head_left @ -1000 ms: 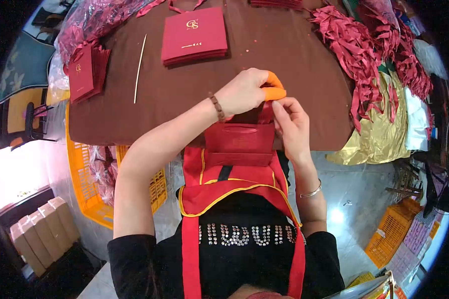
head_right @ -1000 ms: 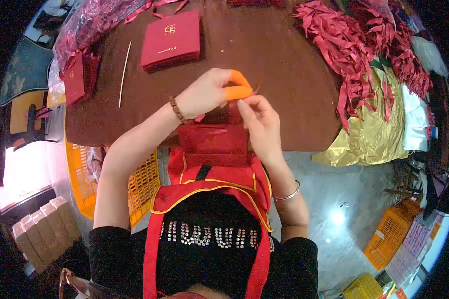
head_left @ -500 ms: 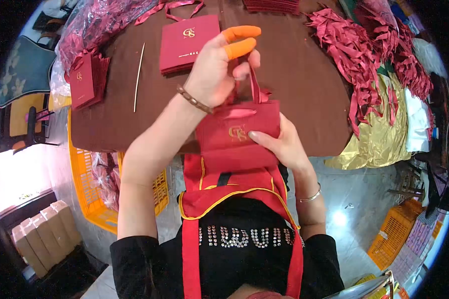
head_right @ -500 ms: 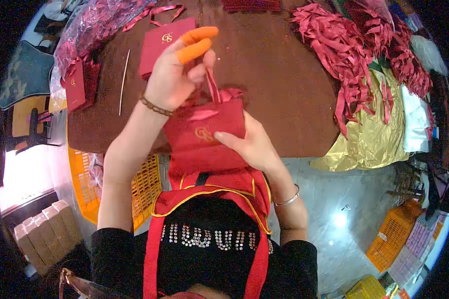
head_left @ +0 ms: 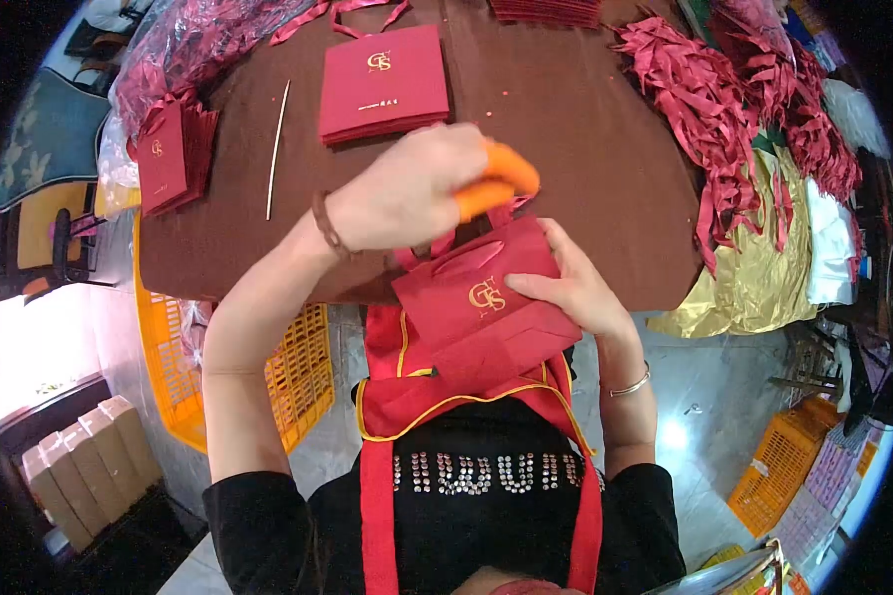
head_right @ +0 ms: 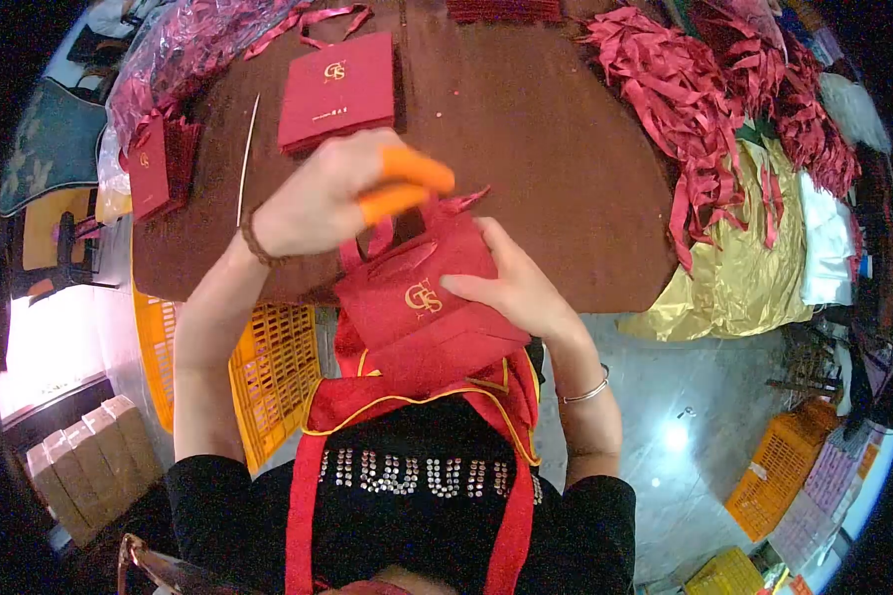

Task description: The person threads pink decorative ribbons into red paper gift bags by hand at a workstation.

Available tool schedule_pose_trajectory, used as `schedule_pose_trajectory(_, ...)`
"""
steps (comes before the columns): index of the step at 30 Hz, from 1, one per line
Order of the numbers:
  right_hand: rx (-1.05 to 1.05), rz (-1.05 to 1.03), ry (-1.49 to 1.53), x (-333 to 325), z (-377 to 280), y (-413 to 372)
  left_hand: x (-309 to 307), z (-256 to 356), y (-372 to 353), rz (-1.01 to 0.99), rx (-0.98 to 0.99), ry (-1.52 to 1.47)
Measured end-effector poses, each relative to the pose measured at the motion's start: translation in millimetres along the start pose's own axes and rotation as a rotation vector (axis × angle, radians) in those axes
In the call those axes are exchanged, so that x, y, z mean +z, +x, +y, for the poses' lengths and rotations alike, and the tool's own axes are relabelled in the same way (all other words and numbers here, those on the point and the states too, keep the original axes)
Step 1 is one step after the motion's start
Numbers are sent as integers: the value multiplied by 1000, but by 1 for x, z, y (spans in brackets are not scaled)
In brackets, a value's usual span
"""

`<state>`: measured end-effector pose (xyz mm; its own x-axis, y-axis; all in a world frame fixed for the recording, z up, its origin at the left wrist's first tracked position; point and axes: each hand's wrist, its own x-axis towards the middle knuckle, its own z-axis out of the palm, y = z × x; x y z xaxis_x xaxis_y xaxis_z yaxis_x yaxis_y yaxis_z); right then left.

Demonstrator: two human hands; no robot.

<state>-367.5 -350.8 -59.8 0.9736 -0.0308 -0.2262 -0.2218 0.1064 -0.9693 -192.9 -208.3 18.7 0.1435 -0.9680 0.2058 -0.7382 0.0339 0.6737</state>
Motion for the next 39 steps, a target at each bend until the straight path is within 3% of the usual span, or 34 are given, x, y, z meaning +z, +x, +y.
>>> schedule_pose_trajectory(5,41,72,184,0,6,-3,24,1,-25,25,-9,13)
schedule_pose_trajectory(8,13,137,185,1,15,-1,38,7,-37,22,-50,227)
schedule_pose_trajectory(10,0,153,142,5,13,0,58,1,-43,176,1,559)
schedule_pose_trajectory(14,-61,165,59,15,8,0,69,2,-47,210,35,773)
schedule_pose_trajectory(20,-65,161,100,20,6,-4,68,2,-48,201,18,671)
schedule_pose_trajectory(22,-147,206,-91,23,2,-4,70,-1,-48,188,18,661)
schedule_pose_trajectory(28,-187,234,-124,25,1,-4,76,3,-43,297,13,547)
schedule_pose_trajectory(31,-65,191,-168,25,-13,-11,78,6,-37,331,20,504)
schedule_pose_trajectory(39,-86,191,-153,22,-5,-12,78,8,-35,300,-103,375)
